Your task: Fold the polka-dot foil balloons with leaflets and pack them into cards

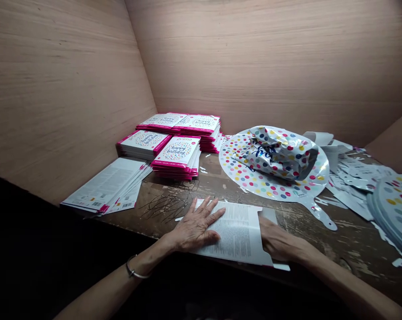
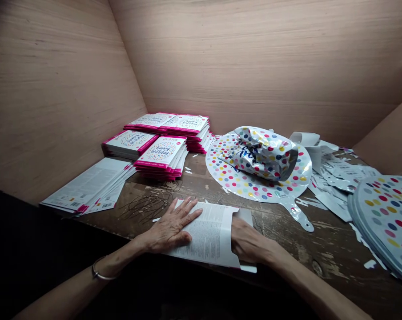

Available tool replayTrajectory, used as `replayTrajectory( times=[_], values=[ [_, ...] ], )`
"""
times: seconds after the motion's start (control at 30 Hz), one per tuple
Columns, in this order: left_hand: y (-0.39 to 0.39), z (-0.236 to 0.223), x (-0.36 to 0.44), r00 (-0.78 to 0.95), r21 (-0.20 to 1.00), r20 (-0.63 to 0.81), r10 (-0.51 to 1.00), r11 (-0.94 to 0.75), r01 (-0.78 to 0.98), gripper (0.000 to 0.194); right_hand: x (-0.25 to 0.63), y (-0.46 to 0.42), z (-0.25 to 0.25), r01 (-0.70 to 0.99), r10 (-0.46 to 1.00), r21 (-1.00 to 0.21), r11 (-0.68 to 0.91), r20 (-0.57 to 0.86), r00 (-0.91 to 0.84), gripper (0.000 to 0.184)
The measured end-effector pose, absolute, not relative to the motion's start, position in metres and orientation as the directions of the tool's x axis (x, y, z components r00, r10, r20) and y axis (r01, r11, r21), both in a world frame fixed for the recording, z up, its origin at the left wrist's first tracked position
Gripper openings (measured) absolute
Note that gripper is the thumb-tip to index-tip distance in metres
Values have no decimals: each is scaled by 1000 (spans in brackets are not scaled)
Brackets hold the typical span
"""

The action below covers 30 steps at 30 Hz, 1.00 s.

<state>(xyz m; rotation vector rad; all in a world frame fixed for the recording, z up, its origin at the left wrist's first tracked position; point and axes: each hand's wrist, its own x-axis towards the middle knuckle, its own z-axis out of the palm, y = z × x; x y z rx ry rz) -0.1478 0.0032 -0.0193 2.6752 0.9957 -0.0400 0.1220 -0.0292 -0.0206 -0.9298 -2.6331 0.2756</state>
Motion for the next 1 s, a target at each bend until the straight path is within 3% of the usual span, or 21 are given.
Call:
replayTrajectory(
  times=[0.07, 0.17, 0.33, 0.53, 0.7, 0.83, 1.0],
  values=[
    [4, -18, -146, 759, 220, -133, 637, -728, 649, 74, 139, -39, -16, 564, 630, -292, 773, 244, -737, 33],
    [6, -12, -136, 774, 153, -117, 622, -759, 633, 75, 163, -60, -17, 681, 725, -263, 684, 355, -590, 34],
    [-7, -2, -92, 834, 57, 34, 550, -834, 548, 70, 163, -83, -24, 724, 762, -268, 635, 374, -529, 29],
    [-38, -25, -59, 903, 164, 36, 429, -894, 418, 98, 151, -84, -32, 750, 780, -255, 610, 362, -511, 21],
    [-36, -31, -62, 910, 191, 61, 409, -900, 392, 106, 149, -85, -29, 741, 768, -229, 631, 321, -555, 20],
    [-35, -29, -62, 914, 189, 72, 399, -905, 380, 108, 144, -84, -27, 746, 748, -110, 657, 220, -626, 14],
    [-35, -30, -62, 919, 196, 77, 388, -909, 367, 107, 134, -82, -26, 712, 695, 162, 683, 156, -702, 11]
  ],
)
